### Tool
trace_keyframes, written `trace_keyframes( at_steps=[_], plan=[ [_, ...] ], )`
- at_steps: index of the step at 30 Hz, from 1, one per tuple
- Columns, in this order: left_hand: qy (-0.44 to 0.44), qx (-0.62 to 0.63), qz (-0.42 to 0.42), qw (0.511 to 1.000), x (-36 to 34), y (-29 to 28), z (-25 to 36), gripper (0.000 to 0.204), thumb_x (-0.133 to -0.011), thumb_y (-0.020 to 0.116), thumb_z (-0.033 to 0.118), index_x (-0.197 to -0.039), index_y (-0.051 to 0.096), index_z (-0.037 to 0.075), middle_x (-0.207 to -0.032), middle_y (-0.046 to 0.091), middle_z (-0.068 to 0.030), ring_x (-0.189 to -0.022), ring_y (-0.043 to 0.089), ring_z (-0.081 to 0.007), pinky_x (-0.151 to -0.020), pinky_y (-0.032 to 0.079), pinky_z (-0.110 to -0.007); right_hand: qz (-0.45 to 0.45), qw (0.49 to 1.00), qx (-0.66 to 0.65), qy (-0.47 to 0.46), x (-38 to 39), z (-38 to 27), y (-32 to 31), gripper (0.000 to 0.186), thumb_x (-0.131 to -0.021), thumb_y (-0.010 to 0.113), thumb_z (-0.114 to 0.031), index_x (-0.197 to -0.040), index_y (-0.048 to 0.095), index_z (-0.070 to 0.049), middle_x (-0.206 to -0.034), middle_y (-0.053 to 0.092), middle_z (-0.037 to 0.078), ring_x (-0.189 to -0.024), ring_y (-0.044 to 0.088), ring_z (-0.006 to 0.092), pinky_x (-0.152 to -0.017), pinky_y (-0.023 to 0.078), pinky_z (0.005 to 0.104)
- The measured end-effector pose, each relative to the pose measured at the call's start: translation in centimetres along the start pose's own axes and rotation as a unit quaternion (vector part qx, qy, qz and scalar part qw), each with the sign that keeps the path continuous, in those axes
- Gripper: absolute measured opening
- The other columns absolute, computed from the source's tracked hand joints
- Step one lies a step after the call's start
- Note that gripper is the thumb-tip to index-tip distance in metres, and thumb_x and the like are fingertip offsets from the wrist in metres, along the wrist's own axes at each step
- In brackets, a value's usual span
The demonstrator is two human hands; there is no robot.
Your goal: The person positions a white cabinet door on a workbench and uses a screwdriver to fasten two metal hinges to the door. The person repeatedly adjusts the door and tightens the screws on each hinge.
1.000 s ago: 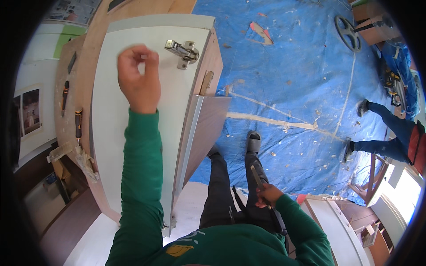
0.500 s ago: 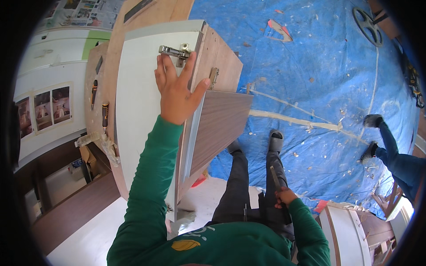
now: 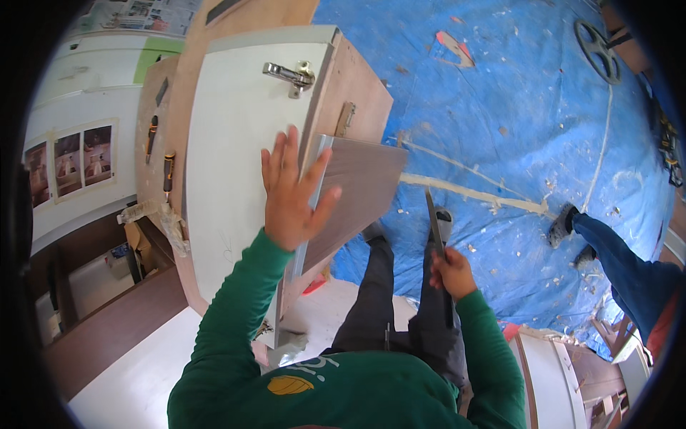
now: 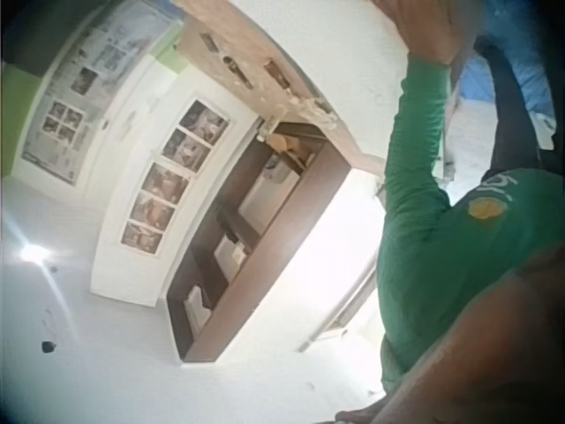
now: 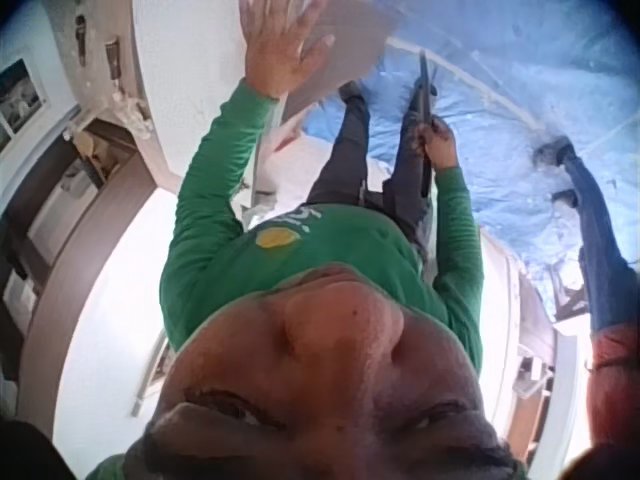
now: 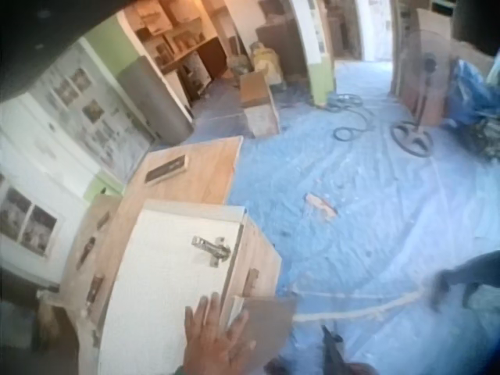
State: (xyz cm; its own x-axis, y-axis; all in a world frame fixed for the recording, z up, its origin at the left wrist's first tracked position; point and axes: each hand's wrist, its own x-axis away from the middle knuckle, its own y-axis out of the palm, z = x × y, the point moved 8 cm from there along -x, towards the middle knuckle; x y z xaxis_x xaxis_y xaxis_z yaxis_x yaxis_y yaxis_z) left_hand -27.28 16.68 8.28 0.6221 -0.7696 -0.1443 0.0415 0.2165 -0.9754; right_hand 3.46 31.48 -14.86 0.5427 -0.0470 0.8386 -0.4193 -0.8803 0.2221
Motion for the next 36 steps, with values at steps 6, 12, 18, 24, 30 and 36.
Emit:
trace_keyframes(
  at_steps=[6, 12, 18, 24, 30, 36],
  plan=[
    [-0.043, 0.378, -0.024, 0.924, 3.9, 3.2, 2.7, 0.020, -0.095, 0.070, 0.020, -0.103, 0.069, 0.001, -0.121, 0.067, -0.0189, -0.116, 0.062, -0.0378, -0.098, 0.049, -0.046, -0.095, 0.987, -0.107, -0.066, 2.2, -14.3, 7.3, 0.030, -0.106, 0.054, -0.019, -0.132, 0.055, -0.005, -0.072, 0.061, 0.006, -0.052, 0.061, 0.0159, -0.047, 0.049, 0.0269],
    [-0.230, 0.538, -0.051, 0.809, 0.8, 7.2, 3.6, 0.037, -0.097, 0.072, 0.025, -0.116, 0.060, -0.003, -0.098, 0.073, -0.0190, -0.098, 0.072, -0.0267, -0.083, 0.057, -0.039, -0.020, 0.987, -0.005, -0.158, 3.3, -16.0, 11.1, 0.030, -0.106, 0.056, -0.020, -0.131, 0.059, -0.002, -0.083, 0.064, 0.004, -0.063, 0.061, 0.0112, -0.057, 0.050, 0.0241],
    [-0.275, 0.676, -0.118, 0.673, 0.7, 8.6, 3.3, 0.042, -0.105, 0.059, 0.030, -0.132, 0.058, -0.003, -0.094, 0.074, -0.0146, -0.090, 0.072, -0.0178, -0.081, 0.056, -0.033, -0.025, 0.983, -0.013, -0.184, 3.1, -16.5, 13.6, 0.032, -0.107, 0.056, -0.020, -0.131, 0.057, 0.002, -0.095, 0.066, 0.006, -0.075, 0.063, 0.0108, -0.066, 0.051, 0.0254],
    [-0.187, 0.672, -0.193, 0.690, 0.0, 6.1, 1.9, 0.044, -0.109, 0.053, 0.033, -0.134, 0.061, -0.002, -0.100, 0.074, -0.0134, -0.095, 0.070, -0.0148, -0.084, 0.055, -0.030, -0.065, 0.967, 0.009, -0.246, 2.8, -21.0, 16.4, 0.030, -0.106, 0.057, -0.021, -0.126, 0.054, 0.001, -0.098, 0.067, 0.009, -0.074, 0.067, 0.0138, -0.066, 0.055, 0.0275],
    [-0.225, 0.640, 0.113, 0.726, -3.9, 0.3, -6.2, 0.038, -0.108, 0.055, 0.031, -0.127, 0.066, 0.000, -0.106, 0.074, -0.0111, -0.096, 0.069, -0.0163, -0.089, 0.054, -0.032, 0.009, 0.953, 0.020, -0.303, 2.6, -25.7, 15.6, 0.024, -0.101, 0.062, -0.018, -0.117, 0.055, -0.002, -0.088, 0.065, 0.007, -0.064, 0.064, 0.0131, -0.055, 0.050, 0.0238],
    [-0.230, 0.564, 0.377, 0.698, -10.8, 0.1, -16.6, 0.051, -0.105, 0.058, 0.044, -0.082, 0.066, 0.000, -0.085, 0.071, -0.0089, -0.080, 0.062, -0.0149, -0.076, 0.048, -0.031, 0.051, 0.945, 0.102, -0.306, 0.8, -29.7, 17.9, 0.033, -0.107, 0.056, -0.029, -0.125, 0.055, -0.001, -0.061, 0.053, 0.002, -0.051, 0.055, 0.0102, -0.045, 0.040, 0.0233]
  ],
)
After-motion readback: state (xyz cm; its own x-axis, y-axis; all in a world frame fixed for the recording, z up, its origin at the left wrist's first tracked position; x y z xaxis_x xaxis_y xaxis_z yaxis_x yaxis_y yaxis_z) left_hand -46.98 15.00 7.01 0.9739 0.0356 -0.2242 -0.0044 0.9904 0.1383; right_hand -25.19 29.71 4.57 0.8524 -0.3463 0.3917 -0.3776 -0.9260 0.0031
